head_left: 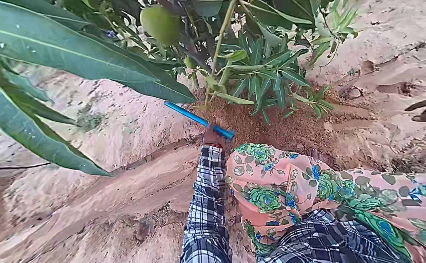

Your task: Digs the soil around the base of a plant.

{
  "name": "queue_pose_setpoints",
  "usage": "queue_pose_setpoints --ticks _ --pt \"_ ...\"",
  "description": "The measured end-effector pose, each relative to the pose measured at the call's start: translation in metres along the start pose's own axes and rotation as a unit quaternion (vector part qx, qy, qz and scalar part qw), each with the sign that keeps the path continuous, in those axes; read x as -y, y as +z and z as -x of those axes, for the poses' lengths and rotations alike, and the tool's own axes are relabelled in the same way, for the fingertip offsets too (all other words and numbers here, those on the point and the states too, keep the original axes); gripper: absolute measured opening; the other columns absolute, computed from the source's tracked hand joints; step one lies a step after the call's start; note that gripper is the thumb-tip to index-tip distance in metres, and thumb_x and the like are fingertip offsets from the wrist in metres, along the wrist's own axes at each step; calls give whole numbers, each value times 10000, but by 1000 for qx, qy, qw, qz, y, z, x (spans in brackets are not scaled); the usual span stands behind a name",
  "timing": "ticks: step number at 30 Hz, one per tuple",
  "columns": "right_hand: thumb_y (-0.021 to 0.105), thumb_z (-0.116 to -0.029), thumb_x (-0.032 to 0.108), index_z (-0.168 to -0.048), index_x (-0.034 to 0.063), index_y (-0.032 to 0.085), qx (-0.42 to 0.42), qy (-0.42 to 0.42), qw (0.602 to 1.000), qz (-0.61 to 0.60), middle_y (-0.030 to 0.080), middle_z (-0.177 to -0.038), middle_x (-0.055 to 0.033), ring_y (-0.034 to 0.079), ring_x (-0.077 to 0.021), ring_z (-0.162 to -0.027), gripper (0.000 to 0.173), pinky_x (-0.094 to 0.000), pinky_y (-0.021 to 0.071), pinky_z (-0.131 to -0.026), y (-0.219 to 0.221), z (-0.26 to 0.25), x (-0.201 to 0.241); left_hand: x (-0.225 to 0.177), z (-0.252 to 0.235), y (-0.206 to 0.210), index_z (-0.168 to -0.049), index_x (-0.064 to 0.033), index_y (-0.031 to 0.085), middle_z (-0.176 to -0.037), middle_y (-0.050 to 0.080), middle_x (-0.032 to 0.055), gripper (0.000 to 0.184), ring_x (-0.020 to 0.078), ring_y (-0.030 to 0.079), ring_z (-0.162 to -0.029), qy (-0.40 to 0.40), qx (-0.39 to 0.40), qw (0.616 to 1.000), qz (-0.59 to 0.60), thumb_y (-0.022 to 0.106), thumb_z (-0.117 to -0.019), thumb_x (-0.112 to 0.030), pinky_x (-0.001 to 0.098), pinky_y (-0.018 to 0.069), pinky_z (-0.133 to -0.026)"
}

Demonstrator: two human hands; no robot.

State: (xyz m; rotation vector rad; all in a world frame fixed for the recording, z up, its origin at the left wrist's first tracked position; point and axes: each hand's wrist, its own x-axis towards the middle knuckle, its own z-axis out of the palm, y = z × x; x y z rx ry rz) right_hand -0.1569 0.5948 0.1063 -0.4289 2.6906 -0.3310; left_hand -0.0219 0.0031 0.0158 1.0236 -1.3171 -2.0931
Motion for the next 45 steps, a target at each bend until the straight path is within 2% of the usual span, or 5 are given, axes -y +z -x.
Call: queue_pose_setpoints --ticks 5,12,21,27,45 --pt "637 -1016 75 -1269 64 707 -48 -210 976 28 734 -1045 -195 705 -407 -961 263 -643 521 -919 23 -39 56 -16 50 121 -1514 -126 353 -1447 482 154 481 271 568 -1226 -142 81 987 11 498 -1080 -274 420 525 -962" --pt "690 -998 323 -1544 139 466 -31 -165 984 55 573 -1429 -253 532 -480 -1330 618 -732 384 -1041 39 -56 138 92 139 213 -1423 -139 426 -1245 562 116 380 180 642 -1008 -307 243 920 -29 553 -1065 -161 271 559 -868" --pt "664 -1017 260 -1199 3 585 269 57 958 -84 537 -729 -94 504 -171 -553 325 -338 469 -541 81 -93 47 157 149 231 -1458 -72 535 -1436 601 88 413 188 578 -1287 -299 512 756 -276 473 -1104 -275 397 461 -1057" --pt "753 -949 128 -1236 -39 624 277 -11 961 17 673 -1051 -250 654 -414 -1000 357 -608 493 -899 98 -110 -54 165 124 216 -1355 -78 599 -1168 697 70 319 137 678 -929 -324 395 832 -218 441 -1105 -196 292 550 -812" --pt "696 -993 360 -1206 22 656 159 79 984 -6 700 -1006 -246 681 -450 -979 401 -672 507 -848 161 -141 -84 155 123 215 -1232 -48 638 -1058 703 69 235 134 685 -858 -298 409 834 -218 455 -1090 -94 260 570 -778"
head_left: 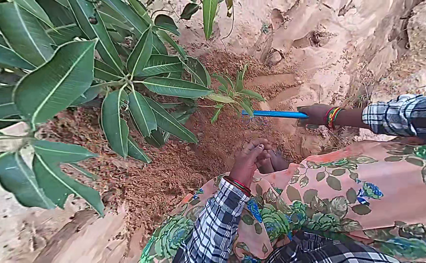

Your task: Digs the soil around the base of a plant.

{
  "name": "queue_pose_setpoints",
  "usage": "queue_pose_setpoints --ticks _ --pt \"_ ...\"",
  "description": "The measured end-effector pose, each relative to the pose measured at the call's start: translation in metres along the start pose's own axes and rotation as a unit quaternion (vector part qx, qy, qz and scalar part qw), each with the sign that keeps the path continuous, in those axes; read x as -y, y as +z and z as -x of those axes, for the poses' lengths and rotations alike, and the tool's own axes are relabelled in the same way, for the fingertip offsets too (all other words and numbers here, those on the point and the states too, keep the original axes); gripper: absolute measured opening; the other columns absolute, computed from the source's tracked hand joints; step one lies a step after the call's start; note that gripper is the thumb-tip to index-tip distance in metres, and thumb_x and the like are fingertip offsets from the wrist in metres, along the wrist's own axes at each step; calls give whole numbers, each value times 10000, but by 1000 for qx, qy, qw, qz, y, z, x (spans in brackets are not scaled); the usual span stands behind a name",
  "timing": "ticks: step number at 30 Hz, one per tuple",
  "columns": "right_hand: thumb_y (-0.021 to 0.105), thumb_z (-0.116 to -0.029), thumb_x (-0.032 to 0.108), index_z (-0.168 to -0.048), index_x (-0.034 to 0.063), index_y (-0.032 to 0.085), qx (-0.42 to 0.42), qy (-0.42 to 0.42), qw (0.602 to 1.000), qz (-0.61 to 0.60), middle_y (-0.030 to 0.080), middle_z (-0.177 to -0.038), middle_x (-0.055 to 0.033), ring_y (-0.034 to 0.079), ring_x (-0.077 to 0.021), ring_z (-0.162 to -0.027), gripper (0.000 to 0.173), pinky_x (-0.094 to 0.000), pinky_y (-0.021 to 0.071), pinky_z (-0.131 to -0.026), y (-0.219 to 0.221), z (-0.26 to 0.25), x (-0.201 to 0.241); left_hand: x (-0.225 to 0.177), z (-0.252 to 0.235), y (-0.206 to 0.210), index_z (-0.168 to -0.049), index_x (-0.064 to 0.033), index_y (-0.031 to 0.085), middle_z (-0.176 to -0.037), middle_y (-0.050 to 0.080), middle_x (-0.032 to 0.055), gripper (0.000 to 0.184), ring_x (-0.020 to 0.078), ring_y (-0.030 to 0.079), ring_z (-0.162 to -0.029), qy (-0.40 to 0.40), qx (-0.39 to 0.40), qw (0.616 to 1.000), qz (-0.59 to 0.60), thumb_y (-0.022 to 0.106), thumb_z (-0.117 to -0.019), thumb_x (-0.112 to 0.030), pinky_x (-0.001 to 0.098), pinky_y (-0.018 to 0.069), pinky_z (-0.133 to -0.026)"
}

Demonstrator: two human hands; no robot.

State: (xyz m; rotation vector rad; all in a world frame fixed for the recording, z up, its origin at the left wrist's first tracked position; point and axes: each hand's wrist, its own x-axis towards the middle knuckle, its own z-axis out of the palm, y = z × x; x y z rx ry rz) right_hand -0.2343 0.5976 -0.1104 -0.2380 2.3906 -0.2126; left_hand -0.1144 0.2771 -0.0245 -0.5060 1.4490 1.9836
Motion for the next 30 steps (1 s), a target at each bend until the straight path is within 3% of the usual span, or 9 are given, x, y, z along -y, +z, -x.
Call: queue_pose_setpoints --ticks 3,7,9,12,16,20,23,27,30 --pt "703 -991 365 -1101 -44 677 -2 14 999 -31 680 -966 -259 663 -437 -954 425 -643 489 -863 -25 11 -10 -4 4 -2 -1233 -53 632 -1051 695 51 237 114 680 -845 16 2 1000 -1 446 -1092 -93 248 568 -780" --pt "714 -980 355 -1013 -35 673 5 57 993 -106 629 -809 -179 606 -301 -732 393 -521 492 -708 -28 21 -30 -5 8 -5 -1268 -61 632 -1054 704 51 258 116 682 -861 17 8 1000 -4 445 -1096 -108 255 567 -790" --pt "718 -984 323 -991 -33 672 -19 58 987 -147 609 -776 -166 575 -284 -691 359 -514 473 -681 -9 20 -40 -4 8 -4 -1266 -57 630 -1052 703 52 260 118 682 -864 23 26 999 -6 441 -1092 -101 261 569 -789" --pt "720 -986 314 -995 -24 697 -60 36 982 -178 643 -805 -181 609 -313 -736 338 -558 475 -717 22 13 -44 -3 10 -4 -1241 -53 650 -1047 703 54 262 118 683 -870 31 36 999 1 440 -1088 -88 257 572 -798" --pt "712 -989 343 -982 -22 706 -77 7 982 -173 656 -811 -190 628 -331 -761 365 -573 479 -730 32 1 -38 1 8 0 -1214 -36 651 -1059 701 51 249 115 680 -879 34 41 998 -17 443 -1083 -78 256 571 -821" --pt "695 -1001 327 -967 -32 697 -87 1 977 -193 656 -819 -198 637 -342 -780 360 -579 484 -750 35 -22 -25 15 -3 6 -1256 -12 612 -1066 688 46 247 108 669 -878 -11 48 997 -68 451 -1087 -90 266 560 -813" --pt "703 -994 321 -960 -28 690 -108 -17 967 -230 640 -786 -176 619 -307 -727 351 -551 481 -707 32 -34 -9 27 -10 10 -1305 -30 605 -1133 674 63 272 112 667 -940 -55 67 986 -141 473 -1094 -140 274 554 -835" --pt "706 -989 320 -992 -10 696 -143 -59 951 -268 629 -774 -128 583 -234 -682 330 -493 474 -681 1 -32 28 35 -14 13 -1365 -66 592 -1230 672 106 327 150 663 -1053 -35 141 928 -343 499 -1086 -207 346 530 -939" --pt "710 -982 306 -952 31 682 -167 -131 939 -271 568 -704 -23 503 -97 -591 278 -343 443 -597 -22 -31 40 38 -18 12 -1433 -85 555 -1364 621 144 393 266 623 -1232 -21 200 794 -573 507 -1085 -263 479 482 -1072"
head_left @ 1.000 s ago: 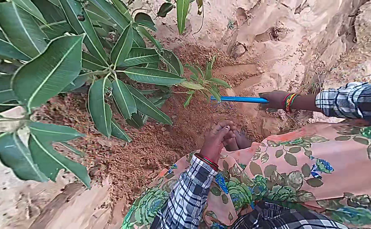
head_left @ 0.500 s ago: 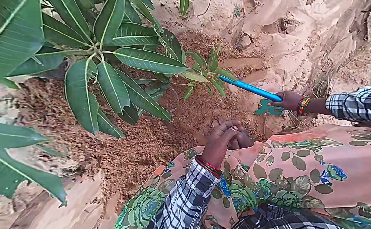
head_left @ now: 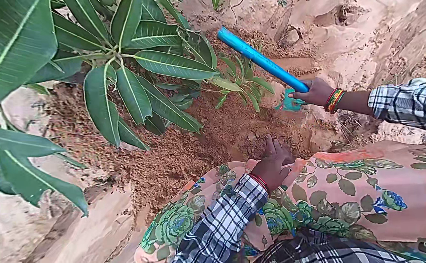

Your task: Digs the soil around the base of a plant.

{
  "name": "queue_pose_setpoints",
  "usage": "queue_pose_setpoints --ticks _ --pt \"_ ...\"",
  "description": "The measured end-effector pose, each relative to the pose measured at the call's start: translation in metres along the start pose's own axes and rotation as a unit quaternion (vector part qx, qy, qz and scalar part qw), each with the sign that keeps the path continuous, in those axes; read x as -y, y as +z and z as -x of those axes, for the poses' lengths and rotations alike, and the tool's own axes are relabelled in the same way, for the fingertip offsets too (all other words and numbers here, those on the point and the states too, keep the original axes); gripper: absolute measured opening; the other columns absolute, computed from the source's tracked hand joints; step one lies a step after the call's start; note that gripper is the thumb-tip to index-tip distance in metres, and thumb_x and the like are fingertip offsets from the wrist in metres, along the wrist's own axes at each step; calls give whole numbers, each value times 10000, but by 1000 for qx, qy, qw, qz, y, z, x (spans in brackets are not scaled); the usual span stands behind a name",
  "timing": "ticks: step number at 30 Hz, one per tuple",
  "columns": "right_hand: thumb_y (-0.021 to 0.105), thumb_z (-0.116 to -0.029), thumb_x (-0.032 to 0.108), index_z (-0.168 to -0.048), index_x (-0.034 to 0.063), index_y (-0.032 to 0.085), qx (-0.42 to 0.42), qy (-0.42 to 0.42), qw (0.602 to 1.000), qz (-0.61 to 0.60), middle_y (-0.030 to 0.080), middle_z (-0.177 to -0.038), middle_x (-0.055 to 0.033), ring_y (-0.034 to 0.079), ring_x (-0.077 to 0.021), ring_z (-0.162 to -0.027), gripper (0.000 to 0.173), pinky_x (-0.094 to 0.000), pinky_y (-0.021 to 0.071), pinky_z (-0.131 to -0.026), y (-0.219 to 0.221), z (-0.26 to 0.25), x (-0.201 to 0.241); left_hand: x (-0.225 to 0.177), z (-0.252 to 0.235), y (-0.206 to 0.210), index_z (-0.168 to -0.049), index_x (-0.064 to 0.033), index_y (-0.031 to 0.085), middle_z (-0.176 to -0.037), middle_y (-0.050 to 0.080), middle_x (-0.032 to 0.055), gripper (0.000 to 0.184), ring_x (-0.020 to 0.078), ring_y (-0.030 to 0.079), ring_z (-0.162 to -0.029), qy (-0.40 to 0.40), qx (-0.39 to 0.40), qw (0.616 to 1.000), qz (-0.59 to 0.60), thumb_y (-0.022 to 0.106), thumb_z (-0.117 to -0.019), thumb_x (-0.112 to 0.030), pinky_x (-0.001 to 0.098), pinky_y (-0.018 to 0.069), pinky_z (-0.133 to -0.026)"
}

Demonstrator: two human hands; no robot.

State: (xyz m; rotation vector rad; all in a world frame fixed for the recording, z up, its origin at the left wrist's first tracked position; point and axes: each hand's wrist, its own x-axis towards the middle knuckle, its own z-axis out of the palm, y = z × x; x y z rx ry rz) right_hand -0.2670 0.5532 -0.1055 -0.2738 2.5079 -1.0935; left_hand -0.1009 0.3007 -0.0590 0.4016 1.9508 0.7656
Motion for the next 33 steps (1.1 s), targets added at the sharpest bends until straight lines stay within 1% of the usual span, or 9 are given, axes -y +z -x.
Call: queue_pose_setpoints --ticks 2,5,9,11,15,19,25,30,33 --pt "706 -988 301 -932 20 674 31 5 999 20 560 -692 -32 496 -109 -585 288 -360 437 -597 -9 -3 7 4 -4 5 -1480 -102 517 -1450 559 174 453 353 546 -1343 -39 65 991 -109 507 -1087 -327 574 437 -1100" --pt "712 -989 328 -908 8 674 79 75 992 69 556 -685 -74 496 -168 -579 332 -406 429 -580 -18 2 -1 11 -8 11 -1520 -110 476 -1493 516 193 507 383 517 -1373 -75 115 980 -141 514 -1083 -363 604 426 -1106" --pt "727 -981 292 -872 -3 679 125 138 978 95 582 -681 -102 533 -199 -594 318 -439 448 -593 -22 30 -40 13 0 6 -1517 -103 472 -1486 512 203 514 385 550 -1336 -60 94 985 -129 524 -1079 -367 591 455 -1083" --pt "717 -989 250 -858 -14 661 141 173 970 91 556 -668 -94 508 -184 -587 300 -412 428 -583 -23 49 -52 14 3 1 -1527 -113 465 -1498 509 197 517 392 525 -1359 -57 79 989 -114 527 -1080 -364 600 437 -1094" --pt "701 -999 236 -842 -3 648 111 218 968 64 508 -612 -63 454 -151 -523 291 -372 396 -536 -15 62 -63 16 5 -4 -1534 -140 462 -1506 506 184 511 394 528 -1356 -62 64 989 -117 526 -1079 -362 601 443 -1084" --pt "704 -998 267 -855 -13 641 114 200 970 75 527 -663 -98 483 -203 -585 321 -443 410 -589 -1 47 -61 16 3 1 -1538 -136 454 -1507 501 189 516 394 503 -1379 -65 90 985 -129 524 -1080 -365 600 430 -1093" --pt "718 -986 309 -953 7 690 137 138 978 77 599 -750 -104 544 -207 -666 305 -450 451 -656 10 28 -35 10 -3 6 -1526 -118 464 -1499 507 191 505 380 508 -1380 -67 112 982 -139 515 -1085 -357 596 428 -1100" --pt "722 -983 329 -886 1 671 102 134 982 85 572 -693 -96 518 -193 -606 346 -431 438 -601 -25 10 -42 7 -3 4 -1519 -137 476 -1484 518 191 500 383 528 -1359 -71 89 983 -142 526 -1078 -366 601 444 -1086" --pt "720 -985 330 -912 -32 679 55 121 980 146 619 -759 -174 590 -296 -695 372 -536 470 -678 -68 6 -53 10 -4 4 -1531 -147 463 -1493 514 182 504 371 534 -1358 -73 83 983 -146 518 -1081 -368 599 445 -1086"
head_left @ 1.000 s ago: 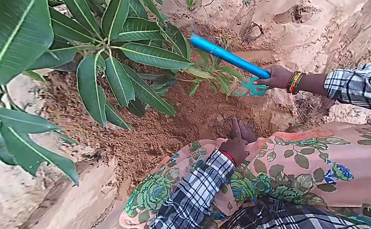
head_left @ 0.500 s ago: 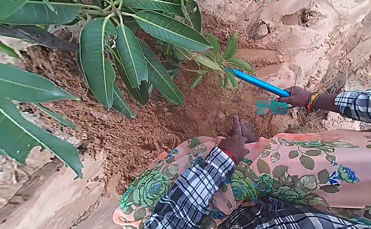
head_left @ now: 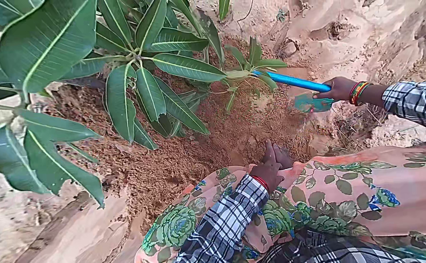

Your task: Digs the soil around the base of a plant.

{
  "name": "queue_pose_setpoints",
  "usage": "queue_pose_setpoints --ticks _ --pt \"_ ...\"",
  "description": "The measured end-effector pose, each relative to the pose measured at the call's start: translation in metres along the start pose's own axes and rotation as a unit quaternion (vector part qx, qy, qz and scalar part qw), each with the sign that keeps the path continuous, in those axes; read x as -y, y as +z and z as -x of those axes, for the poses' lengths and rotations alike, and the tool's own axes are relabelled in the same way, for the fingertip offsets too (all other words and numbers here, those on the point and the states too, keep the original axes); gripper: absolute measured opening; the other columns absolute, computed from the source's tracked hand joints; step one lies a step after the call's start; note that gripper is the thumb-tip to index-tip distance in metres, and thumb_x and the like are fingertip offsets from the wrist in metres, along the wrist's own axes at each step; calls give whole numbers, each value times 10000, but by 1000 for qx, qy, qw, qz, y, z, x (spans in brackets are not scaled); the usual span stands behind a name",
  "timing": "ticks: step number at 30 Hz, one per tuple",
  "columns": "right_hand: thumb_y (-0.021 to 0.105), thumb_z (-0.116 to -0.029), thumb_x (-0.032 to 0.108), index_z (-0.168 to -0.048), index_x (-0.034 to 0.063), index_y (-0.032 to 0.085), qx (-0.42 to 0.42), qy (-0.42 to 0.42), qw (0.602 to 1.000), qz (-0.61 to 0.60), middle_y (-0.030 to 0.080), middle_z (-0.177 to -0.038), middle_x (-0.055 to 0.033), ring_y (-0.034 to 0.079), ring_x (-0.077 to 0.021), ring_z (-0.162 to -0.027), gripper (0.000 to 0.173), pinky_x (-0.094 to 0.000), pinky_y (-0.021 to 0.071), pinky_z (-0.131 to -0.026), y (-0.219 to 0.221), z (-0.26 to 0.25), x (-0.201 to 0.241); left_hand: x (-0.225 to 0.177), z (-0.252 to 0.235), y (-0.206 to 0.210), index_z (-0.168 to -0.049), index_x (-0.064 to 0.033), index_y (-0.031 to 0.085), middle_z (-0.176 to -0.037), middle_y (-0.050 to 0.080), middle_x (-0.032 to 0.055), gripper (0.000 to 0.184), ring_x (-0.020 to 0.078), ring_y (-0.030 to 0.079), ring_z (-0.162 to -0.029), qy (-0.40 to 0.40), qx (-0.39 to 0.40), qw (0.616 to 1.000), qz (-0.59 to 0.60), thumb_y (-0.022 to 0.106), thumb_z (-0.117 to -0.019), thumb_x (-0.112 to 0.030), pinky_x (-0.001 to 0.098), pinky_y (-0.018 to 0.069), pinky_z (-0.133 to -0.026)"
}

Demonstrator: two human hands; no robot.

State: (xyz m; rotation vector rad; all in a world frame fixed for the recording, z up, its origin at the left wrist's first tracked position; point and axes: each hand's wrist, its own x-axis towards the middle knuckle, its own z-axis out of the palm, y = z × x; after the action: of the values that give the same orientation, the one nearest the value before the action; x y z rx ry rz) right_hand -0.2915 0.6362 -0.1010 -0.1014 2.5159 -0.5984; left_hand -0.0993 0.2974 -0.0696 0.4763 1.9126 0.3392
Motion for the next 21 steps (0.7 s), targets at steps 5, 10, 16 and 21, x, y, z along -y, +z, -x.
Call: queue_pose_setpoints --ticks 5,10,16,21 --pt "690 -996 391 -988 -3 720 -19 28 989 143 695 -861 -252 684 -457 -858 395 -696 486 -791 -46 12 -46 0 0 2 -1535 -143 460 -1482 521 187 512 378 540 -1349 -2 4 1000 -9 516 -1081 -372 595 447 -1090" --pt "668 -1008 401 -964 8 718 39 37 985 163 697 -855 -224 686 -426 -858 399 -662 498 -787 -10 16 -49 6 -4 5 -1536 -146 461 -1481 526 179 517 359 541 -1351 6 5 1000 -7 516 -1079 -381 567 451 -1097" --pt "680 -996 411 -983 25 718 81 -13 990 116 686 -858 -194 673 -376 -855 388 -620 504 -793 22 -7 -3 7 -7 6 -1527 -136 463 -1468 531 181 509 357 556 -1335 2 11 1000 -8 519 -1080 -372 565 463 -1089" --pt "695 -999 344 -957 -33 696 24 -45 998 39 647 -807 -183 628 -323 -771 380 -553 483 -745 4 -14 4 2 -2 3 -1535 -152 463 -1484 536 157 514 342 525 -1373 -3 4 1000 -10 513 -1081 -388 565 434 -1108"
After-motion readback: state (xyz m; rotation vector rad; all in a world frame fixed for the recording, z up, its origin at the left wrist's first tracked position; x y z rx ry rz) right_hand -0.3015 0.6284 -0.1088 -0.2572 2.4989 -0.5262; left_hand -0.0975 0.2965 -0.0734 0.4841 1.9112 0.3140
